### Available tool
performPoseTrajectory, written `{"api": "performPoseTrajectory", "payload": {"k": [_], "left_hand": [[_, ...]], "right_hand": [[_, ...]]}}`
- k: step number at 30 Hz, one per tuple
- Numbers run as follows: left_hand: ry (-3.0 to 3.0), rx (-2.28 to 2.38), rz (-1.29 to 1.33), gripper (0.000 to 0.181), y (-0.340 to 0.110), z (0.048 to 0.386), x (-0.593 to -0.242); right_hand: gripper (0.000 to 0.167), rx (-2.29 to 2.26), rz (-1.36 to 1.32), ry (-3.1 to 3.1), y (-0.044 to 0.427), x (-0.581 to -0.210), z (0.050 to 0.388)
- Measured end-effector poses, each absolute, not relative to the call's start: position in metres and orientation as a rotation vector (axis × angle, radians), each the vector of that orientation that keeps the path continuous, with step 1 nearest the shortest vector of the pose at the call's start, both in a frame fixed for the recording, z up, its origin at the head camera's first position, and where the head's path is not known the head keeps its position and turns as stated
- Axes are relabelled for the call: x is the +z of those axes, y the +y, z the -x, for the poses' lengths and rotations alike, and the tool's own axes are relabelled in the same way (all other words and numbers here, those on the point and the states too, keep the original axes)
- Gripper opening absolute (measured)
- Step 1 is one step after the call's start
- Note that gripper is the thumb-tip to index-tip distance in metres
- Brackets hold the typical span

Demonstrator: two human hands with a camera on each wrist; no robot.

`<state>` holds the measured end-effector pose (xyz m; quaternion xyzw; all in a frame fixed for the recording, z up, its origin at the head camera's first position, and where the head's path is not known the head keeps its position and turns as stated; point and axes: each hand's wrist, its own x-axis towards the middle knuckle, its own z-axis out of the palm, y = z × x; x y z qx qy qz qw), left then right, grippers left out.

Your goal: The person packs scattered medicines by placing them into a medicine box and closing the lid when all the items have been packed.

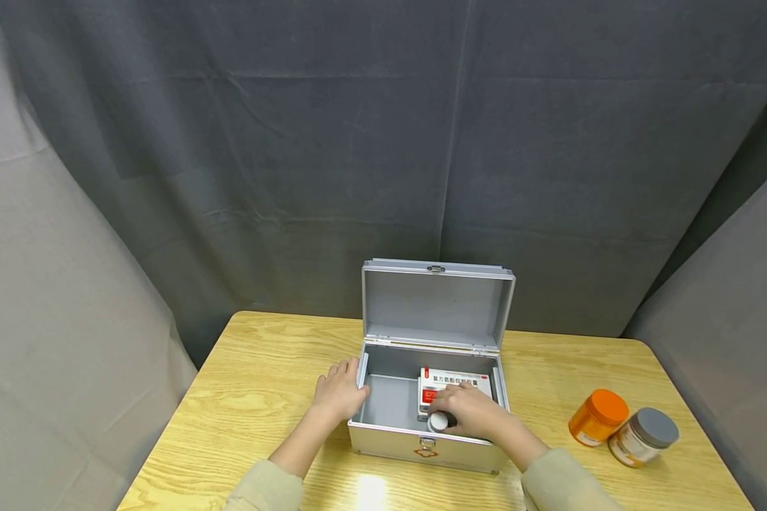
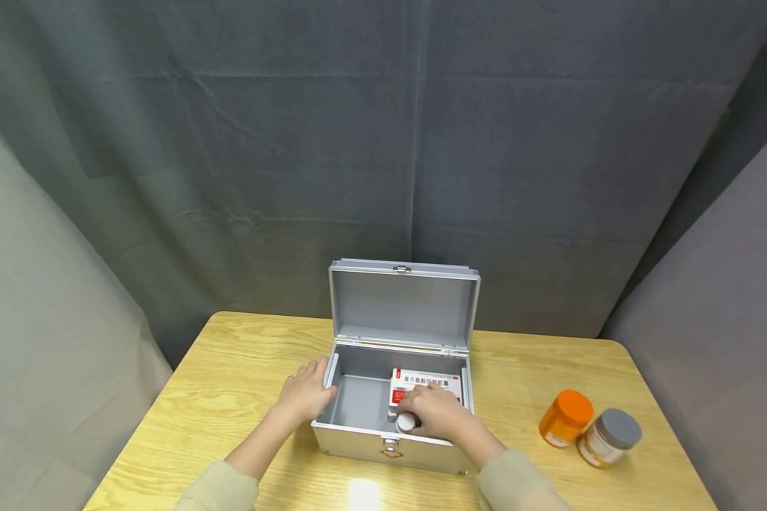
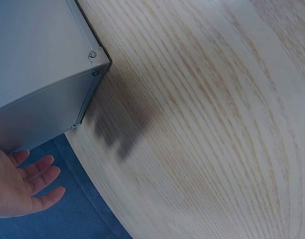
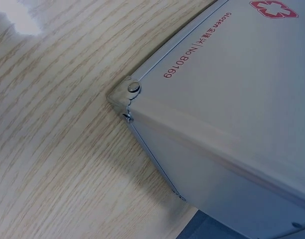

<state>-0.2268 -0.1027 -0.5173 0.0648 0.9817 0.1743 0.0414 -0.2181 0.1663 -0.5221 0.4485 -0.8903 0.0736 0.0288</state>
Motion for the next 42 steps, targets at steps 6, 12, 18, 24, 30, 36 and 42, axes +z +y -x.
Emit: {"api": "performPoseTrajectory", "payload": {"k": [6,12,18,24,30,36,42], "left_hand": [[3.012,0.526,-0.198,0.062,-0.103,0.226,-0.518],[3.018,0.519,-0.203,0.061,-0.103,0.226,-0.516],[3.014,0.509,-0.207,0.059,-0.102,0.226,-0.516],[3.016,0.501,-0.211,0.061,-0.103,0.226,-0.516],[3.026,0.494,-0.222,0.06,-0.103,0.226,-0.515],[3.03,0.49,-0.223,0.059,-0.102,0.226,-0.516],[3.033,0.494,-0.215,0.06,-0.102,0.226,-0.516]], "right_hand": [[0.033,0.227,-1.375,-2.776,0.167,-0.522,0.218],[0.035,0.276,-1.375,-2.794,0.167,-0.521,0.217],[0.036,0.368,-1.362,-2.784,0.17,-0.517,0.216],[0.041,0.378,-1.302,-2.766,0.174,-0.512,0.217],[0.046,0.391,-1.174,-2.793,0.176,-0.506,0.217],[0.051,0.386,-1.036,-2.688,0.173,-0.496,0.216],[0.056,0.354,-0.941,-2.608,0.173,-0.483,0.214]]}}
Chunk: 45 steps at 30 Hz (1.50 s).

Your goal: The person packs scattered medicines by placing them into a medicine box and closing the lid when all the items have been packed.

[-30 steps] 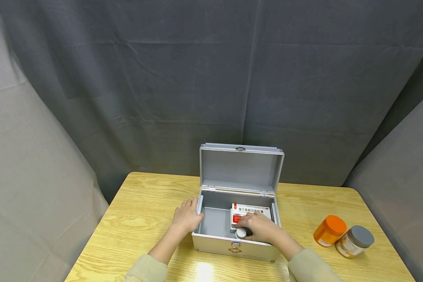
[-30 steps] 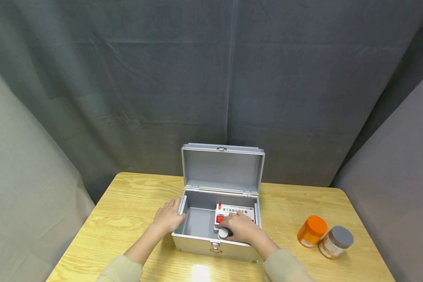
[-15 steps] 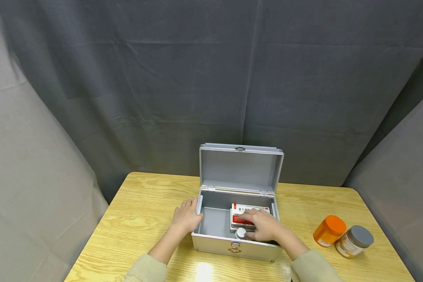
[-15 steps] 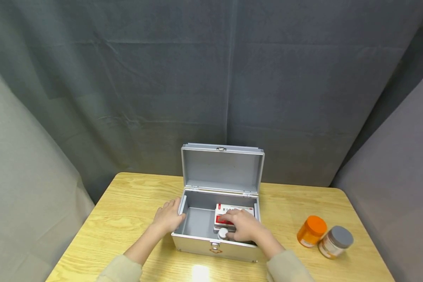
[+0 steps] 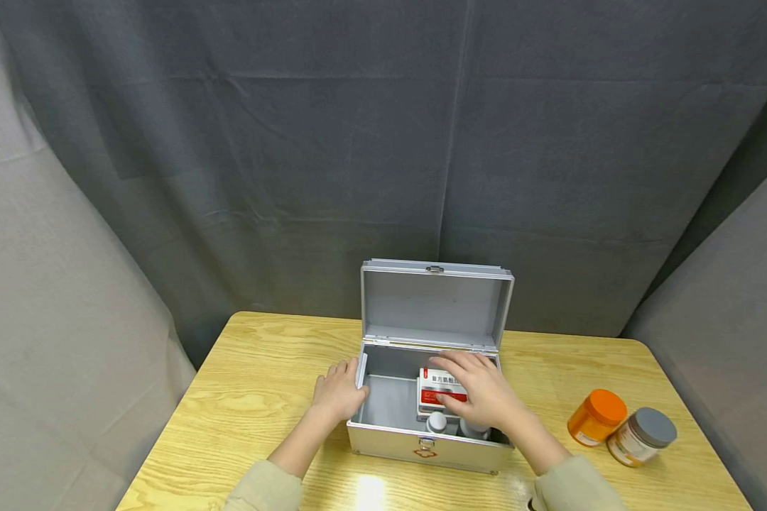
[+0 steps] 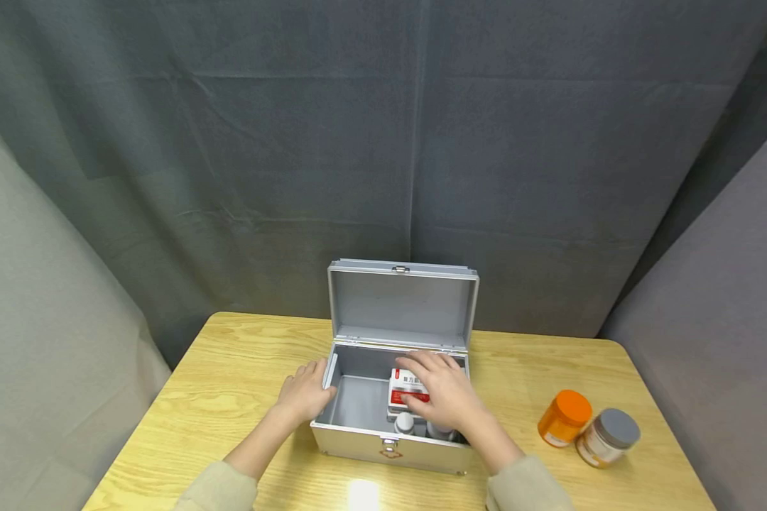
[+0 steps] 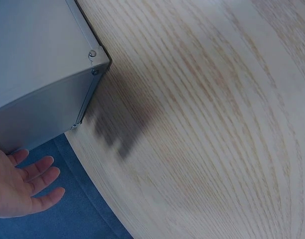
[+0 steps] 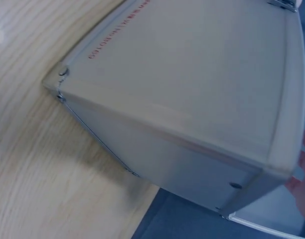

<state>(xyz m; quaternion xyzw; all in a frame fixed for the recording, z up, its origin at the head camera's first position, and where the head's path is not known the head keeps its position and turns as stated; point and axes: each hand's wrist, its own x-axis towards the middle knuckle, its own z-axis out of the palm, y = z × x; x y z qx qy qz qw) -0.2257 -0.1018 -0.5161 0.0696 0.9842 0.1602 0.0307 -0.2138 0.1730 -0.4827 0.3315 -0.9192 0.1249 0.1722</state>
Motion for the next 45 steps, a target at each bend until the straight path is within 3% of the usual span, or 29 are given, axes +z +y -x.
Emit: {"api": "performPoseTrajectory", "payload": {"k": [45], "left_hand": [[3.008,0.502,-0.209,0.063,-0.103,0.227,-0.517]], "right_hand": [[0.054,0.522,-0.128,-2.589,0.281,-0.478,0.204]]}}
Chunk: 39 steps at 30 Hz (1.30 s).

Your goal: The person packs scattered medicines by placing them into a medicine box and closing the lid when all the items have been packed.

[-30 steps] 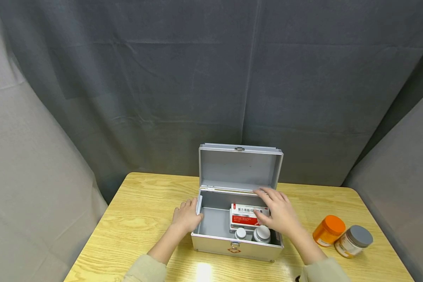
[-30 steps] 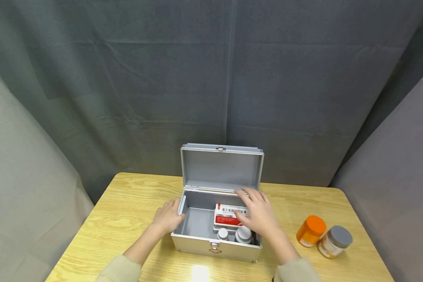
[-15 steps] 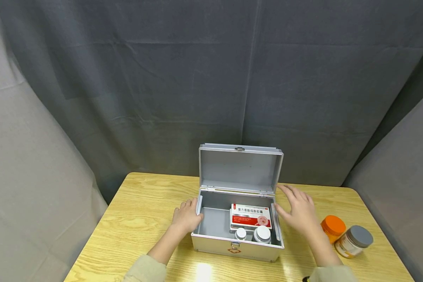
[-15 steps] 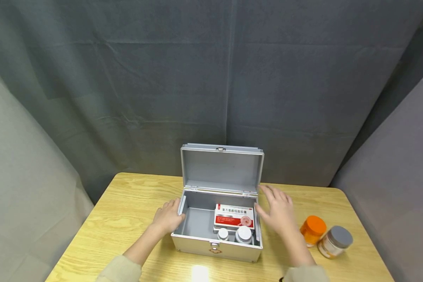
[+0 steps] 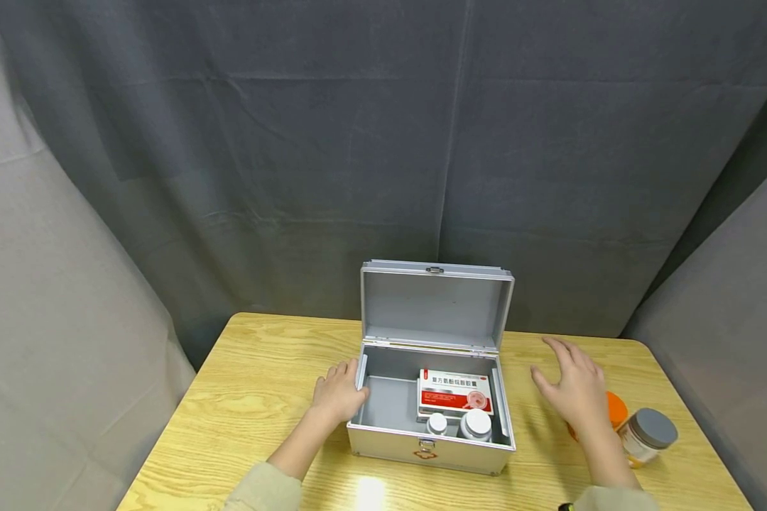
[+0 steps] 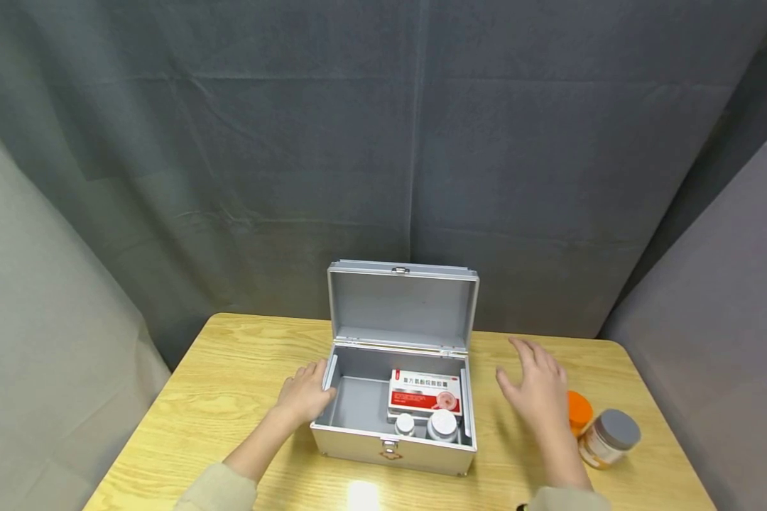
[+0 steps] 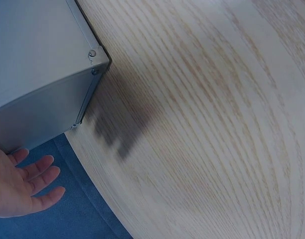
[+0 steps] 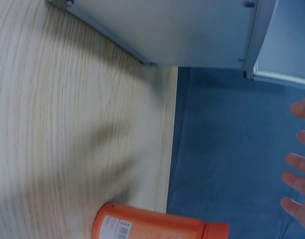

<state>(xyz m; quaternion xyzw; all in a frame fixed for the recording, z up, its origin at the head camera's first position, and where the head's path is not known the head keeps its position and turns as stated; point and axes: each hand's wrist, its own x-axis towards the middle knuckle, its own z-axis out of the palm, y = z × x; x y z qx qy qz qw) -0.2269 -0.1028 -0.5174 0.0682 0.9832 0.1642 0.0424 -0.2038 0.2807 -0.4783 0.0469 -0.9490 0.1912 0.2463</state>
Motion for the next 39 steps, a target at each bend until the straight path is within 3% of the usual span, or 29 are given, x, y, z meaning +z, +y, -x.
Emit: {"api": "performPoseTrajectory", "payload": {"k": [31,39], "left_hand": [[3.012,0.525,-0.203,0.062,-0.101,0.226,-0.515],[3.01,0.514,-0.208,0.063,-0.102,0.225,-0.515]], "right_hand": [[0.074,0.564,0.287,-2.948,0.335,-0.498,0.186],[0.073,0.555,0.329,-3.002,0.34,-0.501,0.186]]}}
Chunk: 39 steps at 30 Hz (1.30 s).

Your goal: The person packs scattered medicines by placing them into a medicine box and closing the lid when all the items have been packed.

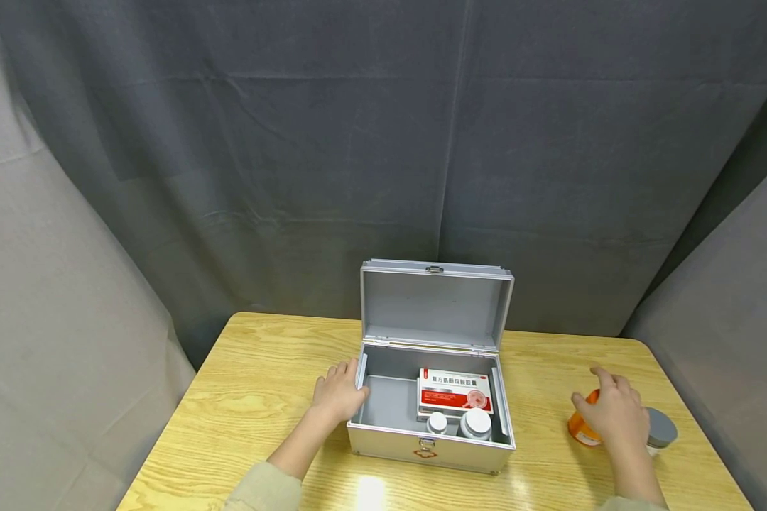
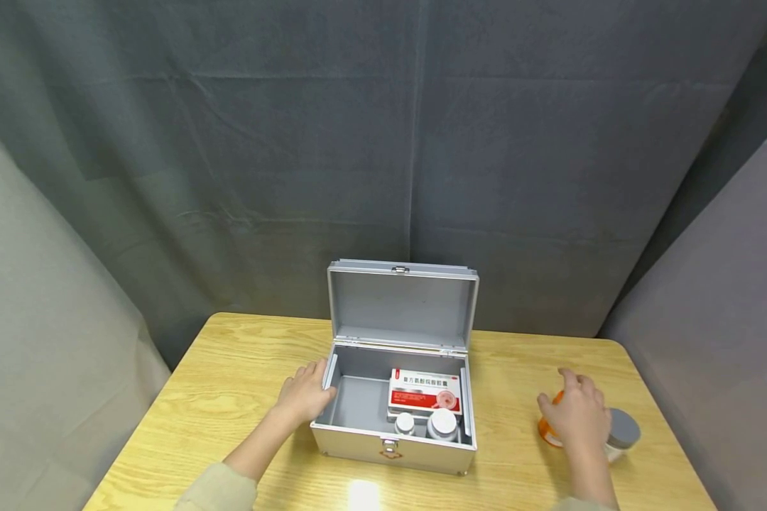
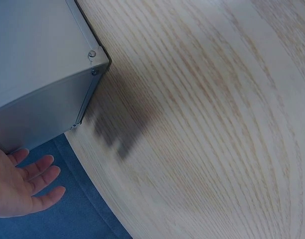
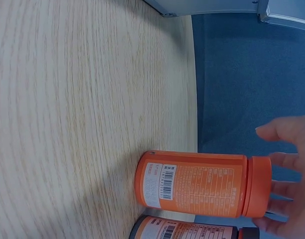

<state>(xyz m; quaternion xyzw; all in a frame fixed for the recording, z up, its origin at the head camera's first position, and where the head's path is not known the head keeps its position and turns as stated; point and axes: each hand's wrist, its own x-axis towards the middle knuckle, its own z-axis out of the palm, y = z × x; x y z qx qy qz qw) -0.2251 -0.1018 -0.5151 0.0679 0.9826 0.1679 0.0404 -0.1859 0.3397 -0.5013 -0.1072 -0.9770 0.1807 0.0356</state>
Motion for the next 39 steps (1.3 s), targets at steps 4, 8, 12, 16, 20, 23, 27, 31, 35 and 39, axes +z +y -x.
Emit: {"api": "performPoseTrajectory", "payload": {"k": [4,8,12,16,20,23,27,31,35,39], "left_hand": [[3.011,0.515,-0.211,0.063,-0.102,0.225,-0.515],[3.011,0.515,-0.212,0.062,-0.102,0.225,-0.515],[3.019,0.512,-0.218,0.061,-0.102,0.224,-0.515],[3.028,0.511,-0.222,0.058,-0.102,0.224,-0.515],[3.029,0.513,-0.22,0.058,-0.101,0.225,-0.516],[3.021,0.513,-0.214,0.06,-0.101,0.225,-0.515],[3.009,0.516,-0.209,0.061,-0.102,0.224,-0.515],[3.003,0.522,-0.214,0.062,-0.102,0.225,-0.514],[2.997,0.52,-0.215,0.062,-0.103,0.225,-0.515],[2.999,0.511,-0.22,0.061,-0.103,0.225,-0.515]], "right_hand": [[0.072,0.551,0.337,-3.038,0.34,-0.5,0.185],[0.072,0.555,0.326,-3.074,0.34,-0.498,0.185],[0.069,0.553,0.306,-3.096,0.34,-0.495,0.185],[0.063,0.559,0.287,-3.113,0.341,-0.494,0.185],[0.057,0.572,0.274,-3.129,0.342,-0.494,0.185],[0.055,0.594,0.266,-3.136,0.342,-0.493,0.185],[0.054,0.617,0.265,-3.134,0.342,-0.492,0.184],[0.053,0.627,0.273,-3.129,0.34,-0.491,0.182],[0.051,0.633,0.266,-3.107,0.34,-0.491,0.181],[0.052,0.635,0.255,-3.082,0.34,-0.493,0.181]]}}
